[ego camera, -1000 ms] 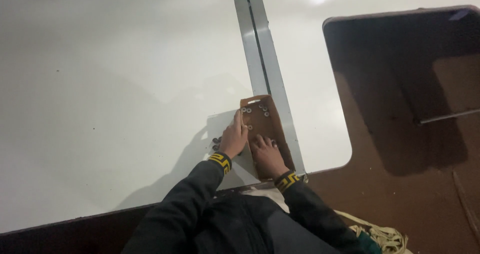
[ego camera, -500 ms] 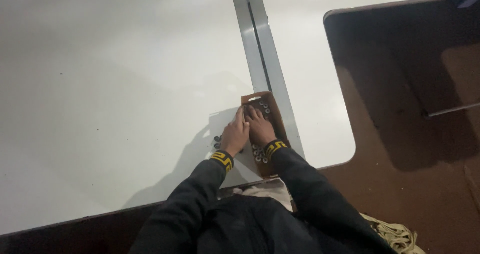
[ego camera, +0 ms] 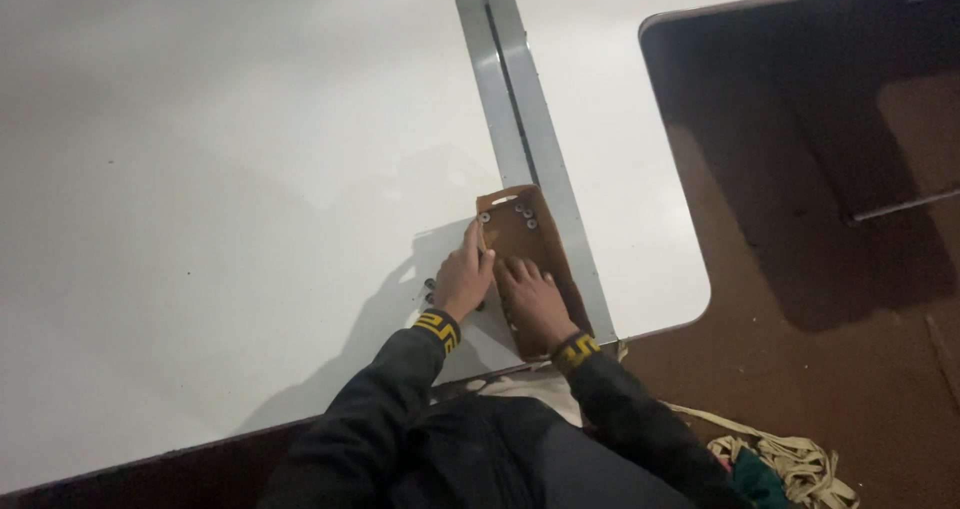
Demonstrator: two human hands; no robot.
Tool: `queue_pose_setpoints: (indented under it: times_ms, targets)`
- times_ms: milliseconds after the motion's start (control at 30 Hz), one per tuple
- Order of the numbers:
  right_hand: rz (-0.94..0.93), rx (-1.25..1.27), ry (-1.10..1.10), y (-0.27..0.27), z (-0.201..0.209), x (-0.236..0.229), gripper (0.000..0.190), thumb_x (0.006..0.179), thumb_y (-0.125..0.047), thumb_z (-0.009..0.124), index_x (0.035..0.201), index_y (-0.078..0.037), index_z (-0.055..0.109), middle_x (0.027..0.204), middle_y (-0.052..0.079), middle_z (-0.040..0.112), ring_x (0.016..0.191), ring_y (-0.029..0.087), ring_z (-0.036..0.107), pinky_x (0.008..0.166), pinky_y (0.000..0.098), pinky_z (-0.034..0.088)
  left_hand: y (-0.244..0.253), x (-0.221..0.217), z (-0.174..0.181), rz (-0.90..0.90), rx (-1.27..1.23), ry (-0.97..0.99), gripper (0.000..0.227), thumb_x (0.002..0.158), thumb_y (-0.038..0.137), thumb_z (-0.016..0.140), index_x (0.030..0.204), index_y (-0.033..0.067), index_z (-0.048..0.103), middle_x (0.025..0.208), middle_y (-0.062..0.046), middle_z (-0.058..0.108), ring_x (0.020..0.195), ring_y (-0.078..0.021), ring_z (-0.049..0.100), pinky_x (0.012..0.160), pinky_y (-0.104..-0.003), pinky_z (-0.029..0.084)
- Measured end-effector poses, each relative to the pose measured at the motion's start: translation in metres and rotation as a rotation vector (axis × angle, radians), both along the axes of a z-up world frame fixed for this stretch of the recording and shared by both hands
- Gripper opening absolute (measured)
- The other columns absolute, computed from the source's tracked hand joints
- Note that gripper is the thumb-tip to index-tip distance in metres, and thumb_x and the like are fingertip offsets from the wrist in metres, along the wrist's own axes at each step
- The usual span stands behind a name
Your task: Picking up small metal rings and inserting them into a cardboard template with pre-punched holes.
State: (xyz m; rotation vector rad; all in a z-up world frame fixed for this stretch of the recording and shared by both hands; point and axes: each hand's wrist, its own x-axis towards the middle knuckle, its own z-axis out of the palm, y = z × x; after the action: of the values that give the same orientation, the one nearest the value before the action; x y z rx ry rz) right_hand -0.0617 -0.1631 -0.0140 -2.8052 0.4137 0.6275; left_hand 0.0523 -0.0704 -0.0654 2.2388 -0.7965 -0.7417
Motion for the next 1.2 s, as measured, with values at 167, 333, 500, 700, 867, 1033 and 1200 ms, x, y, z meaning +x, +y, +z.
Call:
queue_pose_setpoints:
  times_ms: [167, 333, 500, 700, 867, 1033, 1200]
  targets:
    - [-0.047, -0.026, -0.122, -0.025, -0.031, 0.055, 0.065, 0.100, -0.018, 0.064, 0.157, -0.008, 0.036, 0.146, 0.023, 0.048, 0.137, 0.039, 0.050, 0.102, 0.0506, 0.051, -0.002, 0.000, -0.008, -0.001, 0.025, -0.025, 0.062, 0.105, 0.034, 0.036, 0.160, 0.0096, 0.022, 0.150, -0.026, 0.051, 0.126, -0.0442, 0.061, 0.103, -0.058, 0.051]
    - [-0.078, 0.004, -0.186, -0.033, -0.064, 0.077, 0.057, 0.099, -0.023, 0.065, 0.151, -0.007, 0.048, 0.144, 0.029, 0.047, 0.134, 0.044, 0.052, 0.093, 0.0523, 0.057, 0.000, 0.007, -0.011, 0.004, 0.042, -0.066, 0.062, 0.104, 0.031, 0.041, 0.159, 0.0096, 0.025, 0.138, -0.029, 0.061, 0.120, -0.0470, 0.063, 0.099, -0.060, 0.052]
    - [-0.030, -0.110, -0.116, -0.013, -0.024, 0.033, 0.049, 0.099, -0.022, 0.063, 0.145, -0.013, 0.053, 0.135, 0.023, 0.051, 0.128, 0.039, 0.055, 0.090, 0.0458, 0.057, -0.002, 0.000, 0.000, -0.001, 0.021, -0.059, 0.060, 0.104, 0.031, 0.041, 0.159, 0.0123, 0.025, 0.134, -0.028, 0.063, 0.117, -0.0456, 0.066, 0.096, -0.058, 0.055]
    - [-0.009, -0.106, -0.009, -0.002, -0.054, -0.012, 0.067, 0.092, -0.021, 0.072, 0.153, -0.013, 0.044, 0.149, 0.025, 0.037, 0.138, 0.046, 0.043, 0.099, 0.0508, 0.053, 0.001, 0.005, 0.011, -0.013, 0.034, -0.038, 0.062, 0.105, 0.035, 0.042, 0.159, 0.0120, 0.024, 0.132, -0.028, 0.064, 0.118, -0.0446, 0.066, 0.096, -0.057, 0.056]
    - [-0.054, -0.050, -0.114, -0.016, -0.023, 0.027, 0.075, 0.094, -0.013, 0.070, 0.159, -0.008, 0.033, 0.155, 0.029, 0.032, 0.144, 0.049, 0.036, 0.105, 0.0550, 0.050, -0.002, 0.004, 0.026, -0.025, 0.049, -0.046, 0.062, 0.106, 0.035, 0.043, 0.159, 0.0111, 0.024, 0.133, -0.026, 0.064, 0.118, -0.0419, 0.067, 0.095, -0.056, 0.057]
    - [-0.099, -0.096, -0.264, -0.041, -0.057, 0.059, 0.062, 0.098, -0.014, 0.061, 0.154, 0.000, 0.039, 0.150, 0.028, 0.038, 0.134, 0.047, 0.047, 0.093, 0.0536, 0.059, -0.001, 0.002, 0.017, 0.007, 0.001, -0.075, 0.058, 0.103, 0.028, 0.046, 0.155, 0.0071, 0.030, 0.116, -0.026, 0.071, 0.107, -0.0419, 0.071, 0.089, -0.055, 0.059]
    - [-0.177, -0.079, -0.080, -0.036, -0.050, 0.067, 0.057, 0.101, -0.015, 0.055, 0.154, -0.002, 0.040, 0.151, 0.021, 0.038, 0.130, 0.040, 0.053, 0.092, 0.0450, 0.060, -0.008, 0.005, -0.009, -0.006, -0.015, -0.109, 0.060, 0.099, 0.028, 0.049, 0.152, 0.0090, 0.031, 0.106, -0.026, 0.073, 0.101, -0.0444, 0.072, 0.086, -0.057, 0.059]
